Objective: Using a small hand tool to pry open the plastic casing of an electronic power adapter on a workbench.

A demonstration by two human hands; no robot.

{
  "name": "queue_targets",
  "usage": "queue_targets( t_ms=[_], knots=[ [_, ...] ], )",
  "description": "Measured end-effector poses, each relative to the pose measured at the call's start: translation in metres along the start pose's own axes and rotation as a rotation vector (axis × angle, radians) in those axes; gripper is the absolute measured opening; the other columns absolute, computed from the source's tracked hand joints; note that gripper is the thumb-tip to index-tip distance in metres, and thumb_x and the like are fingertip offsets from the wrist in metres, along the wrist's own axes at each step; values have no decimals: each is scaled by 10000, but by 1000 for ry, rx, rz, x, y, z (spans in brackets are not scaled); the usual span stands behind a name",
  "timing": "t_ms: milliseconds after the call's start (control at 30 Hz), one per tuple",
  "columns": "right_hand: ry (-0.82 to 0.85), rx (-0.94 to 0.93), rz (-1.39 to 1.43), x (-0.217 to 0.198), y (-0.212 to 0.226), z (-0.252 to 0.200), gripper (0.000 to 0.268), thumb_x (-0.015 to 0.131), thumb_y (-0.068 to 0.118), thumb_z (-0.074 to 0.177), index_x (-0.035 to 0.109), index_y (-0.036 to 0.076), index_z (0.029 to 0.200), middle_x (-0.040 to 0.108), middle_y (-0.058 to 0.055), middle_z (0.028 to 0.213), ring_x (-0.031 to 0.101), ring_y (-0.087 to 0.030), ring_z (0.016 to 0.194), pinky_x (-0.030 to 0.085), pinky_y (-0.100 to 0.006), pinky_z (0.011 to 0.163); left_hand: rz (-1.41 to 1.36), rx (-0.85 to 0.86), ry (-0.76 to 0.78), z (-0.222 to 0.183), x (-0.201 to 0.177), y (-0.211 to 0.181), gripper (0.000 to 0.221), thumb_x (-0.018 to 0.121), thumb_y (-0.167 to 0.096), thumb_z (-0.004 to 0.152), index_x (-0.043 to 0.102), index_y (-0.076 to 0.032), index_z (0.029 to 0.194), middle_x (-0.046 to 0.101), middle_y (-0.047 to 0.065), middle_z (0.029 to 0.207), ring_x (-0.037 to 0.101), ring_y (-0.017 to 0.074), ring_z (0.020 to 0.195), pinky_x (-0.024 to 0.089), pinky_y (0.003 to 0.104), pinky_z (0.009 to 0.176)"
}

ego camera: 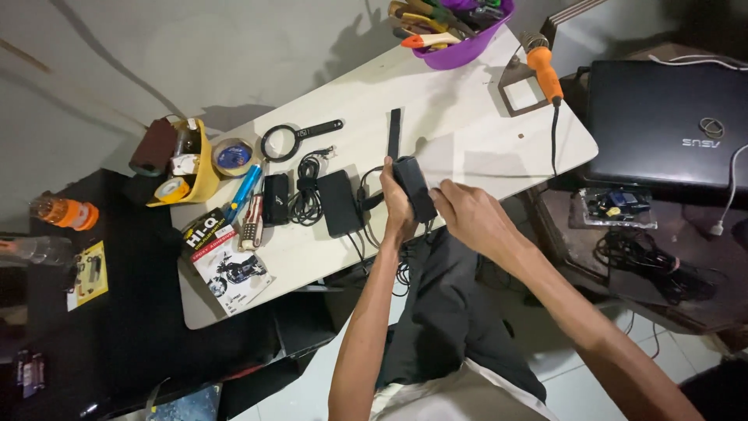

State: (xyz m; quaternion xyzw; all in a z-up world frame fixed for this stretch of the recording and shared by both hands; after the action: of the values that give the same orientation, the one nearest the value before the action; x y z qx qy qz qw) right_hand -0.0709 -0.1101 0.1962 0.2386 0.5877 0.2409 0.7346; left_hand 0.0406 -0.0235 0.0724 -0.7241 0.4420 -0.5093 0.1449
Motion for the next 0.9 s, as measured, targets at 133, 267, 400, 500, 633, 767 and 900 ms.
queue_targets(
  t_ms=[133, 267, 400, 500, 633, 767, 900],
  knots=[
    [-3, -41, -56, -4, 12, 17, 302, 499, 163, 1114, 582, 40, 851, 492, -83, 559, 489, -206, 428, 378, -307, 416, 127, 44, 2, -63, 36, -60, 472, 592, -558, 975, 650, -183, 695, 646, 48, 617, 575, 104, 478, 453, 196, 423],
    [-29, -61, -101, -10, 23, 27, 262, 519, 179, 1107, 642, 15, 944, 600, -150, 624, 633, -303, 508, 502, -339, 437, 242, 174, 27, -56, 31, -54, 497, 470, -555, 1051, 619, -154, 799, 565, 28, 659, 579, 100, 565, 478, 218, 497],
    [-37, -63, -140, -7, 22, 31, 257, 533, 195, 1097, 661, 20, 959, 652, -180, 679, 678, -345, 567, 541, -364, 441, 195, 141, 41, -77, 43, -72, 528, 468, -584, 1040, 613, -179, 734, 590, -2, 642, 566, 79, 539, 439, 162, 483],
    [-35, -52, -189, -3, 18, 34, 240, 547, 207, 1091, 666, 45, 958, 678, -156, 708, 712, -320, 605, 565, -350, 471, 165, 138, 58, -20, 17, -30, 514, 483, -575, 1041, 629, -181, 745, 603, 4, 655, 576, 74, 546, 444, 158, 480],
    [-46, -89, -151, -3, 22, 36, 246, 545, 184, 1082, 635, 22, 920, 632, -188, 661, 696, -362, 594, 542, -386, 453, 346, 227, 70, -39, 26, -28, 588, 321, -554, 1107, 612, -97, 1337, 557, 79, 1032, 537, 181, 974, 436, 359, 918],
    [-29, -81, -180, -3, 22, 37, 238, 538, 182, 1086, 655, 45, 929, 652, -149, 672, 707, -315, 595, 561, -343, 479, 531, 218, 67, -78, 47, -58, 652, 164, -503, 1106, 308, -129, 1621, 345, 155, 1613, 312, 267, 1501, 127, 399, 1264],
    [-39, -96, -163, -2, 24, 40, 247, 525, 182, 1090, 647, 34, 934, 642, -168, 656, 699, -341, 579, 560, -358, 467, 605, 246, 17, -43, 14, -45, 640, 209, -516, 1110, 373, -136, 1598, 414, 170, 1537, 359, 253, 1451, 120, 408, 1271]
  ],
)
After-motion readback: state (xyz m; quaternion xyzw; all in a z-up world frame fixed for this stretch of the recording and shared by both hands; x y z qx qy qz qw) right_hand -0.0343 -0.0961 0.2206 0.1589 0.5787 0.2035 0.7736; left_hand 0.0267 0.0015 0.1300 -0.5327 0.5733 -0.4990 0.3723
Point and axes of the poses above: each hand's wrist, its own z-axis towards the middle knuckle, its own x-axis out of the palm, y = z × x, the point moved 6 cm from there along z, towards the middle knuckle
